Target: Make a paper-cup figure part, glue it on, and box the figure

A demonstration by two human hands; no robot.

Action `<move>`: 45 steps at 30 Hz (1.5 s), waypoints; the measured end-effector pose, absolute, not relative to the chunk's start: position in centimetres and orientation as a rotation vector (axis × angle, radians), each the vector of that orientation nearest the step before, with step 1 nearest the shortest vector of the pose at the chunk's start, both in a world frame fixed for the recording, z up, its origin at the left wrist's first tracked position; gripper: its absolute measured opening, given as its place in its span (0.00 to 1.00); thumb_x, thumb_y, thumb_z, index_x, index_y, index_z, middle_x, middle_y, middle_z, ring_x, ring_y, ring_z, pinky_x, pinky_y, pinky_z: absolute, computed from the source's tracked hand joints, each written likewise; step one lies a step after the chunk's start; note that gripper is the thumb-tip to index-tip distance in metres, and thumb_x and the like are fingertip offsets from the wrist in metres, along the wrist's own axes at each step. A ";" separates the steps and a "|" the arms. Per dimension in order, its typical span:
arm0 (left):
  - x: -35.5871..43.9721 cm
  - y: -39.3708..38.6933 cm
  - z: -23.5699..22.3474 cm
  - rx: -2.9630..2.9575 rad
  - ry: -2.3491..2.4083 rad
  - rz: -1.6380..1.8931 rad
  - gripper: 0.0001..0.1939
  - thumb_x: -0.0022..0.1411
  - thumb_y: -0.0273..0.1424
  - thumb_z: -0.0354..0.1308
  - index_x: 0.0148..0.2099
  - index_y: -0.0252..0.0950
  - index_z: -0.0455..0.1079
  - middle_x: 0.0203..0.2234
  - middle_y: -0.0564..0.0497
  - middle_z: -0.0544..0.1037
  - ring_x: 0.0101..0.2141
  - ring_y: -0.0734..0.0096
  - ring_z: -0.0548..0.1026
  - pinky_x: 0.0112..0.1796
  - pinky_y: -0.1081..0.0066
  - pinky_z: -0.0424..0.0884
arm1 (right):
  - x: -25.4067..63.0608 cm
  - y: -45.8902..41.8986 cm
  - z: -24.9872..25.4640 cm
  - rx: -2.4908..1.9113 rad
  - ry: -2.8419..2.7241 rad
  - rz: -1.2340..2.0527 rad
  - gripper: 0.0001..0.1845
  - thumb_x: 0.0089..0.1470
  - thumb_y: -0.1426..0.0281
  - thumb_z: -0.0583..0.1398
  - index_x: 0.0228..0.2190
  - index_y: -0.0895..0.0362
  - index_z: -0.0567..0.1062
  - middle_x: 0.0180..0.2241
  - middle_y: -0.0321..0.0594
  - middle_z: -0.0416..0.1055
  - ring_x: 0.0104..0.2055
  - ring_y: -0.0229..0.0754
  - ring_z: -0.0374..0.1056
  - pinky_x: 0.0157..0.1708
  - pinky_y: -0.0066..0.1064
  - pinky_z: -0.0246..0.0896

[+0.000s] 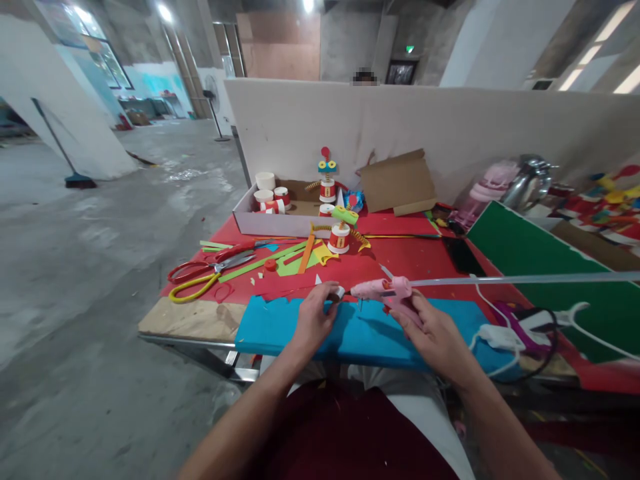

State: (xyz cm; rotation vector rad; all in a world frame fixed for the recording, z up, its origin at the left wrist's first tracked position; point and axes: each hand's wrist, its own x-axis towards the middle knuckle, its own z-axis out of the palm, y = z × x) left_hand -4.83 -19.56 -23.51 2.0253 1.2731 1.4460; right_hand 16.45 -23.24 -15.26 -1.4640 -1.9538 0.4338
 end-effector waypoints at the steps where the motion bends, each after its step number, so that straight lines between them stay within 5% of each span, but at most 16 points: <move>1: -4.8 -19.6 -23.5 2.027 1.278 1.440 0.15 0.55 0.17 0.52 0.44 0.37 0.65 0.42 0.45 0.76 0.37 0.69 0.76 0.41 0.65 0.74 | 16.4 -23.2 -15.3 -1.454 -1.975 0.411 0.22 0.57 0.57 0.53 0.47 0.57 0.70 0.39 0.49 0.76 0.40 0.51 0.74 0.36 0.36 0.68; 4: -4.8 -19.6 -23.4 2.046 1.289 1.424 0.15 0.56 0.17 0.52 0.44 0.37 0.65 0.42 0.45 0.75 0.39 0.67 0.75 0.41 0.65 0.74 | 16.4 -23.2 -15.4 -1.447 -2.014 0.381 0.19 0.58 0.59 0.52 0.45 0.56 0.71 0.42 0.49 0.76 0.44 0.52 0.73 0.38 0.37 0.68; 14: -4.5 -19.7 -23.7 2.108 1.299 1.427 0.12 0.59 0.19 0.51 0.44 0.38 0.65 0.43 0.45 0.75 0.45 0.64 0.73 0.45 0.62 0.72 | 16.2 -23.5 -15.7 -1.512 -2.055 0.374 0.15 0.59 0.59 0.51 0.39 0.54 0.71 0.36 0.46 0.76 0.37 0.50 0.74 0.31 0.34 0.65; 45: -4.6 -19.5 -23.6 2.131 1.259 1.390 0.13 0.57 0.17 0.51 0.42 0.39 0.64 0.42 0.47 0.75 0.43 0.65 0.74 0.43 0.65 0.73 | 16.2 -23.5 -16.3 -1.552 -2.098 0.267 0.16 0.60 0.60 0.49 0.42 0.54 0.71 0.35 0.47 0.76 0.38 0.52 0.74 0.33 0.36 0.65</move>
